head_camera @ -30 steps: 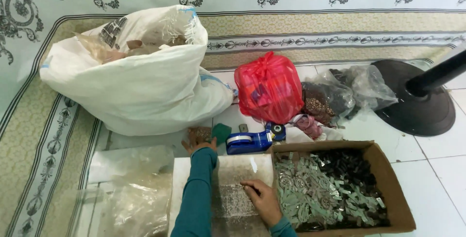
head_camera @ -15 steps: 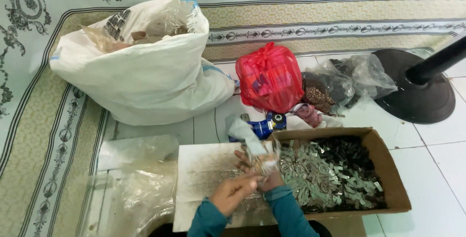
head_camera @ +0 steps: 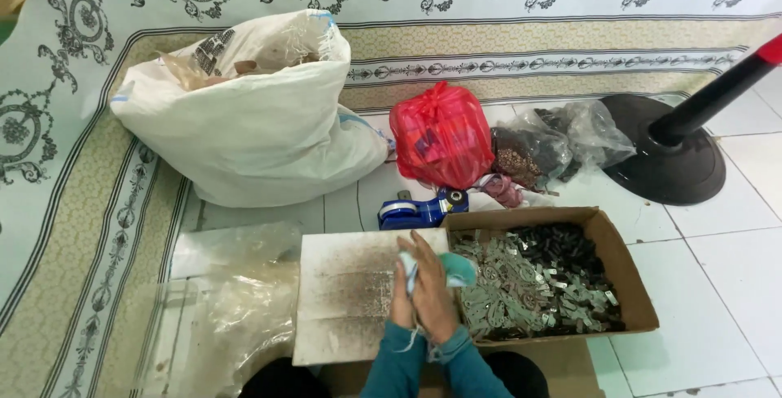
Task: Sorting small metal components from a cardboard box and arranging them on a white board before placing the assembly into a plastic bag.
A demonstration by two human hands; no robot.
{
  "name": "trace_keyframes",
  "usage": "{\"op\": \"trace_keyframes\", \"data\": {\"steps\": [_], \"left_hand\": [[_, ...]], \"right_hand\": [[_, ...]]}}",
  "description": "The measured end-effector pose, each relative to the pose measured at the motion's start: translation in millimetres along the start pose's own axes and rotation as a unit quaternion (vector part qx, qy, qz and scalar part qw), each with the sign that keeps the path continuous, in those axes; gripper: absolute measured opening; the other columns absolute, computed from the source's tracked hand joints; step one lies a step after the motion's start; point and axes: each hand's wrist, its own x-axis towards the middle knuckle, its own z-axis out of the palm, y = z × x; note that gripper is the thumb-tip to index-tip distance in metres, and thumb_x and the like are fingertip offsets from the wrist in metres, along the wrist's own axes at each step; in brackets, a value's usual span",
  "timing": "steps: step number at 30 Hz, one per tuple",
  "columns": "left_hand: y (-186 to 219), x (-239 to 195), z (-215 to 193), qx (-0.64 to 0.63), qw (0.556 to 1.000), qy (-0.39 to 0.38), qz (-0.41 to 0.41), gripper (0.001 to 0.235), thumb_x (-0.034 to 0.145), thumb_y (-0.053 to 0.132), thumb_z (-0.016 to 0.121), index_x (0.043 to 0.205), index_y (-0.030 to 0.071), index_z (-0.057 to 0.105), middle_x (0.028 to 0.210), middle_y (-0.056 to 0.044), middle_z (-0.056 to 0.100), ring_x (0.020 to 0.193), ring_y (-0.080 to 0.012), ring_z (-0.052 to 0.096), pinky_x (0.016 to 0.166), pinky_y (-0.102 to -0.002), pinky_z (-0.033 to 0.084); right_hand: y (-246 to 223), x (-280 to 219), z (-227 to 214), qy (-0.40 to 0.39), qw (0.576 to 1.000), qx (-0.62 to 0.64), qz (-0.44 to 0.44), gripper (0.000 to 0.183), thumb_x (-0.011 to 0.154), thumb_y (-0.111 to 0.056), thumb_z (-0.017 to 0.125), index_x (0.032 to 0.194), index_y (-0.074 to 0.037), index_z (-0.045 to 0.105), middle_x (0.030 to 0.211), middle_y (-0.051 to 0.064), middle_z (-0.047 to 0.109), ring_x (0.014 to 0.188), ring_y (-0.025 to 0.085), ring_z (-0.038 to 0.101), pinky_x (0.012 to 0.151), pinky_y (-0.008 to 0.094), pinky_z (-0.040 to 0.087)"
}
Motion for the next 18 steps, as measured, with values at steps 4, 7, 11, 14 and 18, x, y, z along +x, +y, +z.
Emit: {"op": "trace_keyframes", "data": {"steps": [4, 7, 11, 14, 18], "left_hand": [[-48, -81, 72, 0.168, 0.983, -0.018, 0.079, 0.096, 0.086, 0.072, 0.039, 0.164, 0.021, 0.018, 0.167, -0.016, 0.032, 0.152, -0.0335, 0.035, 0.124, -0.047, 0.033], [-37, -81, 72, 0.178, 0.980, -0.001, 0.087, 0.090, 0.087, 0.071, 0.038, 0.163, 0.023, 0.028, 0.168, -0.007, 0.035, 0.155, -0.0263, 0.033, 0.126, -0.042, 0.026], [-23, -37, 31, 0.126, 0.987, 0.103, 0.011, 0.081, 0.085, 0.066, 0.047, 0.148, 0.015, 0.055, 0.136, -0.013, 0.063, 0.127, -0.0289, 0.059, 0.110, -0.043, 0.048], [-25, -22, 13, 0.123, 0.988, 0.076, 0.061, 0.086, 0.084, 0.066, 0.047, 0.155, 0.017, 0.044, 0.141, -0.010, 0.055, 0.129, -0.0273, 0.053, 0.108, -0.044, 0.046], [-38, -35, 1, 0.218, 0.960, 0.136, 0.113, 0.084, 0.090, 0.063, 0.037, 0.157, 0.013, 0.037, 0.152, -0.013, 0.041, 0.141, -0.0293, 0.036, 0.116, -0.044, 0.028]], "right_hand": [[69, 10, 4, -0.055, 0.984, 0.139, 0.095, 0.077, 0.098, -0.065, 0.021, 0.161, -0.023, 0.029, 0.170, 0.013, 0.026, 0.155, 0.034, 0.028, 0.124, 0.056, 0.020], [31, -22, -3, -0.058, 0.966, 0.204, 0.144, 0.081, 0.095, -0.066, 0.023, 0.161, -0.020, 0.029, 0.170, 0.013, 0.026, 0.156, 0.034, 0.027, 0.125, 0.055, 0.022], [-30, -63, 0, -0.061, 0.901, 0.342, 0.258, 0.089, 0.090, -0.068, 0.028, 0.161, -0.014, 0.029, 0.170, 0.014, 0.026, 0.157, 0.034, 0.025, 0.125, 0.053, 0.024], [-52, -51, -5, -0.026, 0.885, 0.381, 0.265, 0.083, 0.090, -0.064, 0.034, 0.154, -0.012, 0.042, 0.157, 0.015, 0.045, 0.147, 0.033, 0.043, 0.119, 0.049, 0.038], [3, -38, 17, 0.008, 0.265, 0.926, 0.270, 0.105, 0.089, -0.069, 0.065, 0.164, -0.008, 0.025, 0.172, 0.017, 0.018, 0.157, 0.031, 0.017, 0.127, 0.044, 0.019]]}}
